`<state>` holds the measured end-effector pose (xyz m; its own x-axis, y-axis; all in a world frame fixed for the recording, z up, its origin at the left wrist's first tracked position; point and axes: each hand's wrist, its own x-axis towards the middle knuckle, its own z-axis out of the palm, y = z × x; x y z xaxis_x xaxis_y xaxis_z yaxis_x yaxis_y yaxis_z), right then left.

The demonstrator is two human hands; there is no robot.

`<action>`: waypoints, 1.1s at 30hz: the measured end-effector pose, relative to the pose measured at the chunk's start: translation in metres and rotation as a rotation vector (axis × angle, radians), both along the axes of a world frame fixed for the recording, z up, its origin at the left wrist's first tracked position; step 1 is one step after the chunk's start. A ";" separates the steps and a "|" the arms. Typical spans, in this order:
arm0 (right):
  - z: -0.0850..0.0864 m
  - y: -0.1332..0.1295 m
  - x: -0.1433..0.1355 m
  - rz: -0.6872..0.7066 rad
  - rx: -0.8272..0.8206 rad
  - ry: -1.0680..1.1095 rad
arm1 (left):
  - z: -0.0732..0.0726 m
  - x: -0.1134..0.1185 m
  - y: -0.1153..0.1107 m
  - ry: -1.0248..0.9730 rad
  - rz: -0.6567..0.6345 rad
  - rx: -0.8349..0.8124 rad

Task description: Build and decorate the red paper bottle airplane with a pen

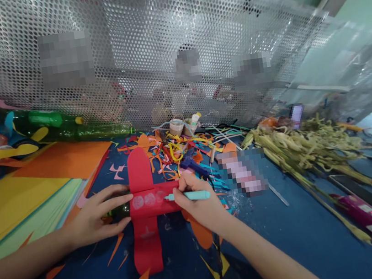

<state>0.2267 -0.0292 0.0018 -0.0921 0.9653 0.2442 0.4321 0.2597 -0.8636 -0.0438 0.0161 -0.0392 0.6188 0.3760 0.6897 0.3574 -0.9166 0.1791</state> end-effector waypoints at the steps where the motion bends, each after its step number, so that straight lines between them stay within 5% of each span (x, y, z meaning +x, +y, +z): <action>1: -0.001 0.001 0.001 -0.004 0.009 0.005 | 0.000 0.000 0.000 0.000 0.000 -0.002; 10: 0.004 -0.005 0.001 -0.039 0.223 0.137 | -0.001 0.001 0.000 -0.017 0.005 -0.045; 16: 0.010 -0.014 0.005 0.053 0.743 -0.342 | -0.003 0.002 0.002 -0.021 0.013 -0.064; 20: 0.012 -0.006 0.007 -0.134 0.464 -0.159 | -0.002 0.002 0.002 -0.030 0.011 -0.062; 24: 0.013 0.001 0.008 -0.119 0.202 0.111 | -0.001 0.002 0.001 -0.024 0.006 -0.073; 33: -0.005 0.010 0.009 -0.132 0.076 0.117 | -0.004 0.000 0.001 -0.017 0.024 -0.050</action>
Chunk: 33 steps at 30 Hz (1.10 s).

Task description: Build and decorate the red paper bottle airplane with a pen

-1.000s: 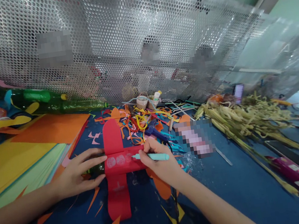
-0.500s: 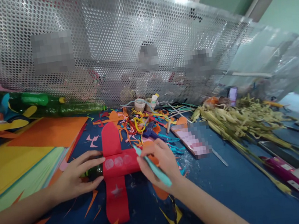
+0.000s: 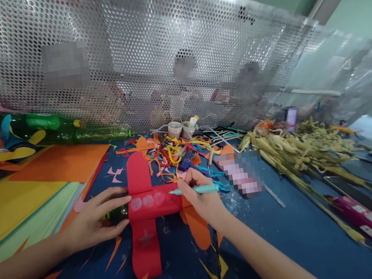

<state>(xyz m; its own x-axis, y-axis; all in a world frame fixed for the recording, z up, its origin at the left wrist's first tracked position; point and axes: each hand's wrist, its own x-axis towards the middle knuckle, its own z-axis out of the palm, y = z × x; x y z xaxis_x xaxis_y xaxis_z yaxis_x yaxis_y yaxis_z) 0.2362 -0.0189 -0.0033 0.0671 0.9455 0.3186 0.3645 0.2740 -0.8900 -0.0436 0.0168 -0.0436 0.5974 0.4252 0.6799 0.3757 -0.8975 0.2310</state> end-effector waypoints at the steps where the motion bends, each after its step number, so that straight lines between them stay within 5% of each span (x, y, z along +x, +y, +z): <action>1: -0.001 0.000 0.000 -0.009 -0.004 -0.014 | 0.000 0.000 0.000 -0.003 -0.002 -0.002; 33: -0.002 -0.002 -0.002 0.093 -0.033 -0.098 | 0.001 0.000 0.000 0.001 -0.019 0.000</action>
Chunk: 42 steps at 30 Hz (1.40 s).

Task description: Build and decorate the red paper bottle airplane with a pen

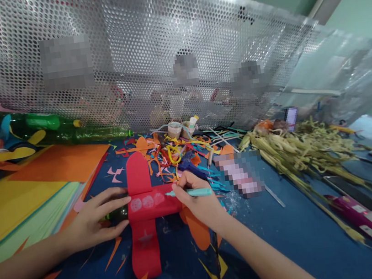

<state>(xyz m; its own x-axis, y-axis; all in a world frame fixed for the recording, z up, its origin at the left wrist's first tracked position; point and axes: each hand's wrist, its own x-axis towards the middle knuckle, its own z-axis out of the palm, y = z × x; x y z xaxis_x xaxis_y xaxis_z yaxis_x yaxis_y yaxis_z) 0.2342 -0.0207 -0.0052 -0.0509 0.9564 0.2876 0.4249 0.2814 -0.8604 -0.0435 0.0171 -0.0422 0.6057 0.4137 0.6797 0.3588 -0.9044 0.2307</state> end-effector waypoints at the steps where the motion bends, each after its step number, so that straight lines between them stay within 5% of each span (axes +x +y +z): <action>1: 0.000 0.000 0.001 0.021 -0.019 -0.002 | 0.000 0.000 0.000 -0.002 -0.002 -0.002; 42: -0.003 0.002 0.001 -0.032 0.054 -0.040 | 0.002 0.001 -0.001 0.021 0.013 0.039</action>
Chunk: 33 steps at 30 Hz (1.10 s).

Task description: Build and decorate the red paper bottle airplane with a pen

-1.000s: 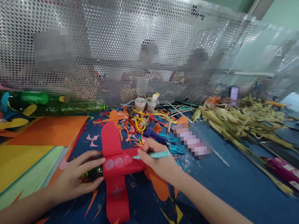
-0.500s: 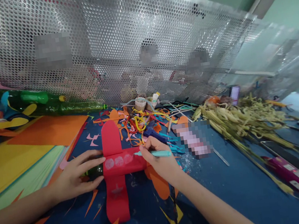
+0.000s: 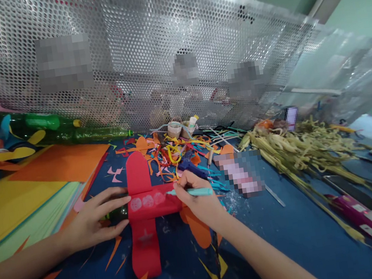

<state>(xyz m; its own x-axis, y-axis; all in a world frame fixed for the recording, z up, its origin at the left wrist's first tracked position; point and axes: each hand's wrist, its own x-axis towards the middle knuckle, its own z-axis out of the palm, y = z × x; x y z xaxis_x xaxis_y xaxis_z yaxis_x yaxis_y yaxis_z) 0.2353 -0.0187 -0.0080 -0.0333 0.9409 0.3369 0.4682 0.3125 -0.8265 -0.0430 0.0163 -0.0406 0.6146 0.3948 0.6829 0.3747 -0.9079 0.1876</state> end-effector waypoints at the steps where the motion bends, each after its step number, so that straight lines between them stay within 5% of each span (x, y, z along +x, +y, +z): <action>1: 0.000 0.000 0.000 -0.023 0.010 -0.006 | 0.000 0.000 0.000 0.000 0.000 -0.001; 33: 0.004 0.001 0.001 -0.034 -0.009 -0.003 | -0.001 -0.001 0.001 -0.004 -0.023 -0.014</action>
<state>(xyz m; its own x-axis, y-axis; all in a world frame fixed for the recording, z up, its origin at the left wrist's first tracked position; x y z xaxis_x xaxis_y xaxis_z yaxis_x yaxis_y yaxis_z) 0.2366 -0.0177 -0.0041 -0.0018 0.9446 0.3282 0.4807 0.2886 -0.8280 -0.0438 0.0173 -0.0414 0.6208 0.3898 0.6801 0.3529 -0.9137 0.2016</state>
